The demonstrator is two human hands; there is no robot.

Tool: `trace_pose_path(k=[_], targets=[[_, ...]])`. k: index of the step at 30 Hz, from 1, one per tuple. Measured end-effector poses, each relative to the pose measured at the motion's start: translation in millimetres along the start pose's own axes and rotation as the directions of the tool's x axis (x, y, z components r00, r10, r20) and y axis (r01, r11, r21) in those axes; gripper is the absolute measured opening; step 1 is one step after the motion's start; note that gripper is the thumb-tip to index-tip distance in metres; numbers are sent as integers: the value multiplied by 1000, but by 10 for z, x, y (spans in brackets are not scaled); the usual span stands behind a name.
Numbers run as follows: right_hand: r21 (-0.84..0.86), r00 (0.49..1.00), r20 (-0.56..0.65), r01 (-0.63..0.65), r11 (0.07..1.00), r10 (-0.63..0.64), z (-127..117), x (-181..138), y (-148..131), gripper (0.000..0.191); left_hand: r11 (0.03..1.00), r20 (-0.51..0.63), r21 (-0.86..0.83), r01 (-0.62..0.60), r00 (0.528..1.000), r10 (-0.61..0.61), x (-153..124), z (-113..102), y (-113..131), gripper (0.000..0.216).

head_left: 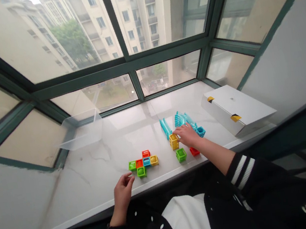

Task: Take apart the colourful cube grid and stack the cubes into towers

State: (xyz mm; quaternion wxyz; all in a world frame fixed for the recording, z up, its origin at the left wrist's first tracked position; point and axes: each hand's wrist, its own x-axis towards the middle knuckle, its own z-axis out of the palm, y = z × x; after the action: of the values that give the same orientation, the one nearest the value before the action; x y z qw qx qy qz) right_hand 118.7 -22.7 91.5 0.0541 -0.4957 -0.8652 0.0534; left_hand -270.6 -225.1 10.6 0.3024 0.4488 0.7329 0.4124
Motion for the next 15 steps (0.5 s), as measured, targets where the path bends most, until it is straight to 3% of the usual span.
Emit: trace_pose_path(k=[7, 15], targets=[[-12, 1000, -1, 5, 1000, -5, 45, -6, 20, 40, 984, -63, -140, 113, 990, -122, -198, -170, -347, 68], [1, 1000, -4, 11, 1000, -11, 54, -23, 38, 42, 984, -48, -149, 93, 994, -101, -154, -46, -291, 61]])
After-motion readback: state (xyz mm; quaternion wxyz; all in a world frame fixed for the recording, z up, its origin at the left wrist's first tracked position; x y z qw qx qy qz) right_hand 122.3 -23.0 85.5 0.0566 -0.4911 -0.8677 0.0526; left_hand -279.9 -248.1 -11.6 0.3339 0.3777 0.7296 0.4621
